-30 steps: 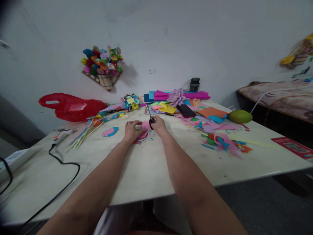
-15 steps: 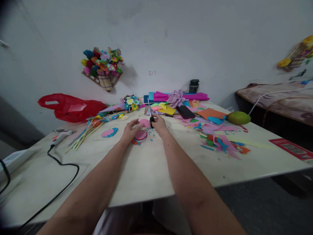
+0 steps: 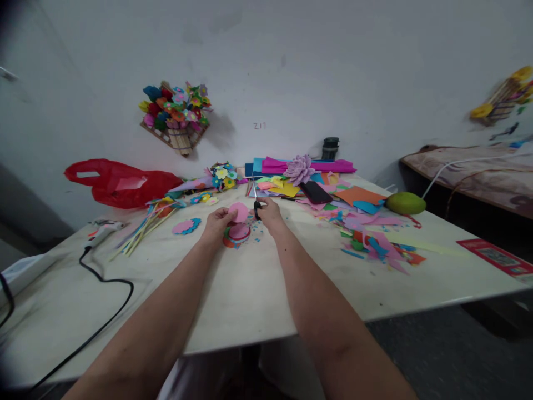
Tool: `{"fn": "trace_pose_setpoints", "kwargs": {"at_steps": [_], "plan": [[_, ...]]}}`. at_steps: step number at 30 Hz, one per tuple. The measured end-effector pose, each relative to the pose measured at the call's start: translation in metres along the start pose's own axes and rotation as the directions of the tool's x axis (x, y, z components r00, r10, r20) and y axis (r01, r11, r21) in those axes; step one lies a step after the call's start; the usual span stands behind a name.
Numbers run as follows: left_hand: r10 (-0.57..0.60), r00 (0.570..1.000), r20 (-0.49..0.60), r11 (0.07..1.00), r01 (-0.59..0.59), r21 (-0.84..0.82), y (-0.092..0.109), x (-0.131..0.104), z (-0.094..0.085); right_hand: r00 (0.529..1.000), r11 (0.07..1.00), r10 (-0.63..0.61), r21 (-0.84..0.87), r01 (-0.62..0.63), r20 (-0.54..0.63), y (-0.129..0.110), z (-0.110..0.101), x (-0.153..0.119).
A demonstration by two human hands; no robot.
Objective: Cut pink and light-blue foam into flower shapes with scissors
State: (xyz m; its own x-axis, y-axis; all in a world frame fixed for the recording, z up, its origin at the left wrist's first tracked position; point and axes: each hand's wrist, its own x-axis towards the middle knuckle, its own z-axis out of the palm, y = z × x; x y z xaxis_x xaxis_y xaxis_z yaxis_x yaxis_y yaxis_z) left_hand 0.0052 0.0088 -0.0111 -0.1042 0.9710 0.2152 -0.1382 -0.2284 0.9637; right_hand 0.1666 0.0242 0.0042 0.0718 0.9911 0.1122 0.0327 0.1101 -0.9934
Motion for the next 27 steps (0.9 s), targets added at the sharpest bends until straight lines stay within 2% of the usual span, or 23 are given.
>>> {"fn": "trace_pose_setpoints", "kwargs": {"at_steps": [3, 8, 12, 15, 21, 27], "plan": [[-0.011, 0.999, -0.038, 1.000, 0.010, -0.023, 0.001, -0.001, -0.002, 0.992, 0.984, -0.070, -0.171, 0.052, -0.102, 0.007, -0.007, 0.011], [-0.023, 0.998, -0.053, 0.997, 0.020, -0.068, 0.004, -0.002, -0.004, 0.971, 0.907, -0.174, -0.411, 0.094, -0.162, 0.016, -0.020, 0.025], [-0.057, 0.996, -0.062, 0.993, 0.050, -0.109, 0.007, -0.002, -0.004, 0.972, 0.803, -0.200, -0.590, 0.091, -0.122, 0.013, -0.022, 0.019], [-0.069, 0.993, -0.094, 0.991, 0.058, -0.124, 0.009, -0.002, -0.005, 0.985, 0.700, -0.127, -0.714, 0.007, -0.116, 0.007, -0.016, 0.009], [-0.101, 0.985, -0.142, 0.987, 0.081, -0.141, 0.010, -0.002, -0.006, 0.995, 0.503, -0.097, -0.861, 0.078, 0.034, 0.001, 0.000, -0.006], [-0.091, 0.976, -0.200, 0.988, 0.063, -0.141, 0.010, 0.000, -0.010, 0.990, 0.384, -0.104, -0.914, 0.133, 0.100, 0.004, 0.003, -0.005]]}}
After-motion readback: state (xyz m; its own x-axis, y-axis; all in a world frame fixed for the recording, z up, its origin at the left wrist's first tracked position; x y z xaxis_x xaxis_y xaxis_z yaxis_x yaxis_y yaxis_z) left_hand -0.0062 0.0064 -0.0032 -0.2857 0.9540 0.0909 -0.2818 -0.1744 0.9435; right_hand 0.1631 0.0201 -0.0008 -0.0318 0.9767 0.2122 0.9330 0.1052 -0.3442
